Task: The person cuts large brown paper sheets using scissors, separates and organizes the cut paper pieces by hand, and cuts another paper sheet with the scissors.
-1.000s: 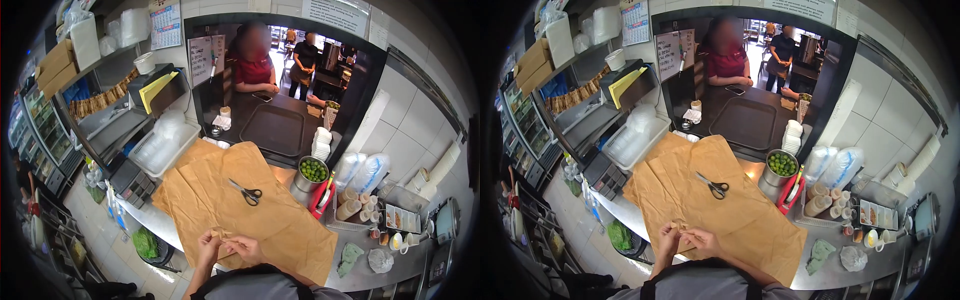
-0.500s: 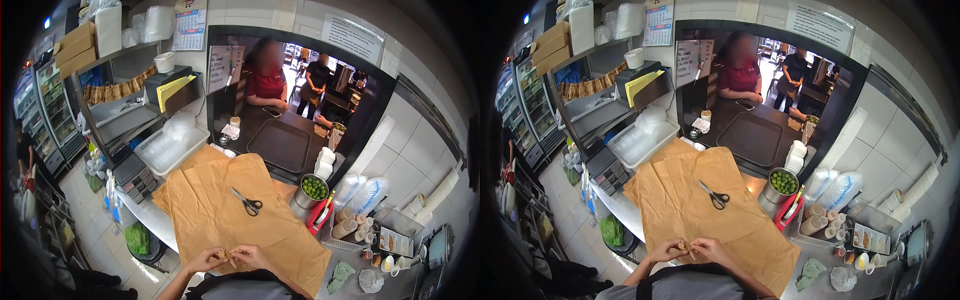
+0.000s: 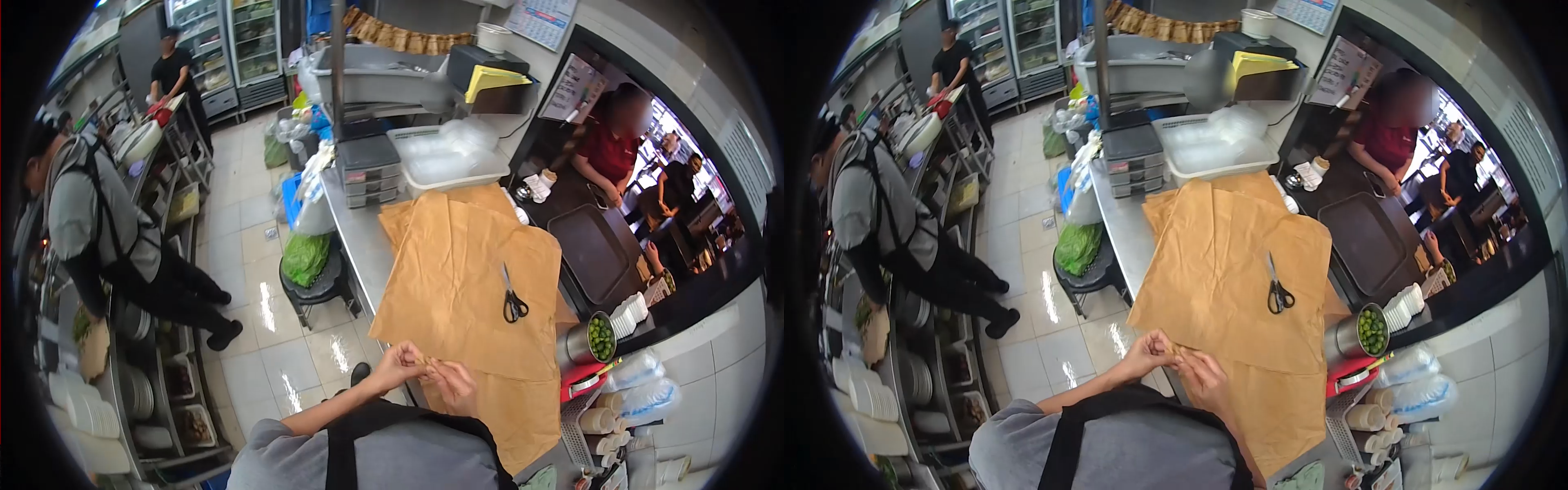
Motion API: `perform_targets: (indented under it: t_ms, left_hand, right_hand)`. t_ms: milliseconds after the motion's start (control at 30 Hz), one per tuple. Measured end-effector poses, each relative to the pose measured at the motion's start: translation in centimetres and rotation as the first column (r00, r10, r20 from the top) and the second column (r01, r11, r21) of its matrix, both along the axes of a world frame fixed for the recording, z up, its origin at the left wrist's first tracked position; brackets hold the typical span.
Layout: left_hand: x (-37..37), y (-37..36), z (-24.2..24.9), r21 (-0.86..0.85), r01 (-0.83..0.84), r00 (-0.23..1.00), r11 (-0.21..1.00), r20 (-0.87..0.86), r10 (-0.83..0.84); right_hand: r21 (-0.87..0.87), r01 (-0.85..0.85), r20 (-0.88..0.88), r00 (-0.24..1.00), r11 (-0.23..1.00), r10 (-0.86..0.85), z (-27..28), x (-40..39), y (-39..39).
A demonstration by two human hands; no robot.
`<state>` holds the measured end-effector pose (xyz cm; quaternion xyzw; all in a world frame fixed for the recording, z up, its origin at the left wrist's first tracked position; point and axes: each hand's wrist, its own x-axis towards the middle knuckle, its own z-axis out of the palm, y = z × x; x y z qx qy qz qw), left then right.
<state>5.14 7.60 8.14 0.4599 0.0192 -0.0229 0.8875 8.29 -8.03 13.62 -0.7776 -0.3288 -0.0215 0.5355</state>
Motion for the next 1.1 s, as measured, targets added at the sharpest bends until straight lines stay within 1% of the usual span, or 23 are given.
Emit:
perform_targets:
  t_ms: [33,133,200,267,300,333,367,400,467,500,567,600,633,667,700,733,767,800,833,933,1000,1067,1100]
  left_hand:
    - [-0.8,0.5,-0.2,0.022,-0.001,0.998,1.0,-0.06,0.002]
    - [-3.9,0.5,1.0,0.054,-0.084,0.985,0.995,-0.148,0.091]
    - [-6.0,0.8,1.3,0.133,-0.08,0.984,0.988,-0.145,0.099]
    - [-7.7,1.0,0.4,0.243,-0.007,0.987,0.97,-0.157,0.047]
    - [-8.7,1.0,0.5,0.239,-0.023,0.978,0.971,-0.196,0.071]
    - [-9.5,1.0,1.0,0.244,-0.026,0.97,0.969,-0.229,0.084]
    - [-10.2,0.9,1.6,0.324,-0.026,0.966,0.946,-0.236,0.108]
    - [-10.9,1.1,2.2,0.402,-0.029,0.962,0.915,-0.237,0.135]
    - [-11.9,1.0,3.0,0.443,-0.071,0.955,0.894,-0.23,0.189]
    - [-12.3,0.9,2.5,0.393,-0.129,0.952,0.911,-0.209,0.225]
    - [-12.7,1.6,1.7,0.397,-0.157,0.948,0.905,-0.197,0.25]
    - [-12.7,2.1,1.2,0.397,-0.179,0.944,0.9,-0.19,0.271]
    - [-12.5,2.7,0.9,0.43,-0.224,0.942,0.875,-0.135,0.308]
    - [-12.3,3.5,0.9,0.446,-0.246,0.94,0.86,-0.105,0.324]
    - [-12.0,4.6,1.0,0.461,-0.268,0.939,0.846,-0.074,0.337]
    - [-11.7,5.6,1.3,0.472,-0.291,0.936,0.832,-0.039,0.349]
    - [-11.5,6.6,1.7,0.474,-0.298,0.934,0.828,-0.035,0.356]
    - [-11.4,7.8,2.2,0.476,-0.309,0.93,0.823,-0.029,0.365]
    - [-11.5,8.9,2.5,0.477,-0.321,0.926,0.818,-0.022,0.377]
    - [-12.2,13.4,2.7,0.54,-0.314,0.923,0.781,-0.019,0.385]
    - [-13.3,16.2,3.4,0.518,-0.337,0.916,0.786,-0.01,0.4]
    - [-14.6,18.6,4.3,0.466,-0.402,0.89,0.788,-0.004,0.457]
    - [-15.5,20.5,3.7,0.506,-0.403,0.886,0.762,0.009,0.463]
  right_hand:
    - [0.003,-0.057,-0.091,0.994,0.998,0.057,0.2,-0.7,0.0]
    - [-0.195,-0.206,0.023,0.976,0.959,0.215,-0.1,-1.6,0.0]
    - [-0.177,-0.346,-0.026,0.937,0.921,0.347,-1.0,-1.8,0.1]
    - [-0.135,-0.457,-0.082,0.889,0.879,0.45,-1.6,-1.9,0.2]
    - [-0.1,-0.495,-0.114,0.867,0.863,0.485,-1.8,-2.0,0.4]
    - [-0.06,-0.519,-0.134,0.851,0.853,0.508,-1.9,-2.1,0.6]
    - [0.015,-0.53,-0.328,0.798,0.848,0.505,-2.0,-2.5,0.9]
    - [0.02,-0.514,-0.319,0.81,0.858,0.493,-2.1,-3.1,1.3]
    - [0.011,-0.504,-0.316,0.818,0.863,0.481,-2.3,-3.9,2.1]
    - [-0.098,-0.515,-0.31,0.829,0.852,0.465,-2.1,-3.6,2.5]
    - [-0.309,-0.545,-0.323,0.831,0.78,0.453,-0.7,-2.0,2.9]
    - [-0.06,-0.295,0.14,0.944,0.954,0.3,1.1,-0.7,2.7]
    - [-0.013,-0.244,0.346,0.909,0.97,0.233,6.8,1.9,1.7]
    - [0.069,-0.025,0.591,0.806,0.997,-0.021,12.5,3.1,0.3]
    - [0.191,0.221,0.651,0.701,0.956,-0.292,16.2,3.7,-1.3]
    - [0.323,0.403,0.783,0.395,0.857,-0.481,20.2,3.9,-2.7]
    - [0.528,0.387,0.737,0.232,0.756,-0.634,22.5,4.6,-4.0]
    - [0.631,0.56,0.601,0.086,0.538,-0.795,25.2,3.7,-4.4]
    - [0.591,0.618,0.579,0.122,0.518,-0.806,27.0,3.3,-5.3]
    - [0.609,0.711,0.644,-0.186,0.35,-0.742,29.0,2.2,-4.4]
    - [0.765,0.528,0.458,-0.046,0.368,-0.888,28.2,1.2,-1.7]
    - [0.848,0.272,0.475,-0.006,0.455,-0.88,27.0,0.1,3.2]
    - [0.867,0.133,0.48,0.034,0.479,-0.877,26.1,-0.3,6.0]
